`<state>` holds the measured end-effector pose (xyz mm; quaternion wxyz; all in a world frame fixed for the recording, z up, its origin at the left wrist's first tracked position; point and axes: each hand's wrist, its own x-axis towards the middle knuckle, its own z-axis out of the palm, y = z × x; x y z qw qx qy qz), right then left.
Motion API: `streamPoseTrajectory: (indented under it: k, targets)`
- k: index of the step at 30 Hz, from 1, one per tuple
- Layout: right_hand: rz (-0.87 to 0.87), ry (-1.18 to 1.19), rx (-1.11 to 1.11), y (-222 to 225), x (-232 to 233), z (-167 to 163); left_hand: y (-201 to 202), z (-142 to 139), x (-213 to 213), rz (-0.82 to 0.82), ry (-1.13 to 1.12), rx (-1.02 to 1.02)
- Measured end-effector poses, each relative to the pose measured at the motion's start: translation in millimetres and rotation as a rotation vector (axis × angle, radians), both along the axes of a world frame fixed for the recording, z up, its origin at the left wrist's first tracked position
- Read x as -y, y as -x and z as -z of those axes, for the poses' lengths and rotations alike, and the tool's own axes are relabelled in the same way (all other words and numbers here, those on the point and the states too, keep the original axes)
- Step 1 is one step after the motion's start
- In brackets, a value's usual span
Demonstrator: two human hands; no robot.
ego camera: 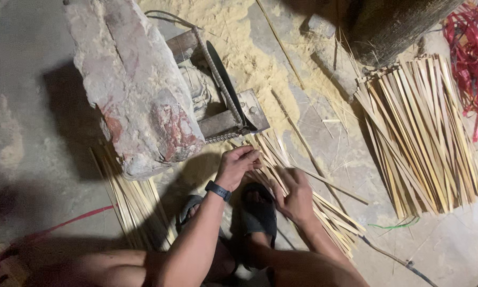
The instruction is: The person sits on the floor and feeds bamboo strips one at a time through a fixed blade splitter weighted with a stone to split them into thinner slats. They gather the split slats into bundles, move finished bundles aside, and continue splitting more strips.
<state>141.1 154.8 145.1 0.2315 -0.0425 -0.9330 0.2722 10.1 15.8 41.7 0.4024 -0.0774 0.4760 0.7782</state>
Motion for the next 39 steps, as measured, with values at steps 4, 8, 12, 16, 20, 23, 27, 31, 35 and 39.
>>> streamPoseTrajectory:
  k: [4, 8, 12, 16, 20, 23, 27, 31, 35, 39]
  targets:
    - [0.096, 0.237, 0.294, 13.2, 2.9, 19.5, 0.0, 0.3, -8.9, 0.008, 0.043, -0.001]
    - [0.056, 0.161, 0.219, 58.2, -0.5, 36.9, -3.0, 8.9, 3.0, 0.012, 0.142, -0.052]
    - [0.032, 0.174, 0.165, 78.4, 4.2, 35.9, -14.9, 19.2, 16.6, 0.002, 0.201, -0.065]
    - [0.074, 0.180, 0.380, 41.3, -8.5, 31.9, -21.4, 22.7, 30.3, 0.054, 0.341, -0.130]
    - [0.122, -0.028, 0.491, -28.5, -51.7, 53.8, -18.8, 20.6, 54.5, 0.058, 0.526, -0.141]
    - [0.091, -0.239, 0.630, -68.5, -66.0, 96.6, -15.0, 22.1, 81.6, -0.022, 0.731, -0.190]
    - [0.156, -0.325, 0.734, -115.0, -54.7, 142.6, -15.3, 31.2, 140.0, -0.276, 0.938, -0.419]
    - [0.245, 0.100, 0.962, -133.1, -47.0, 151.2, -11.6, 44.0, 219.0, -0.431, 1.479, -0.358]
    - [0.333, 0.035, 0.918, -161.5, -47.7, 142.2, -13.0, 53.0, 282.0, -0.061, 1.251, 0.004]
    - [0.489, 0.025, 1.121, -163.2, -41.5, 137.5, -38.4, 56.0, 308.5, -0.030, 1.248, 0.102]
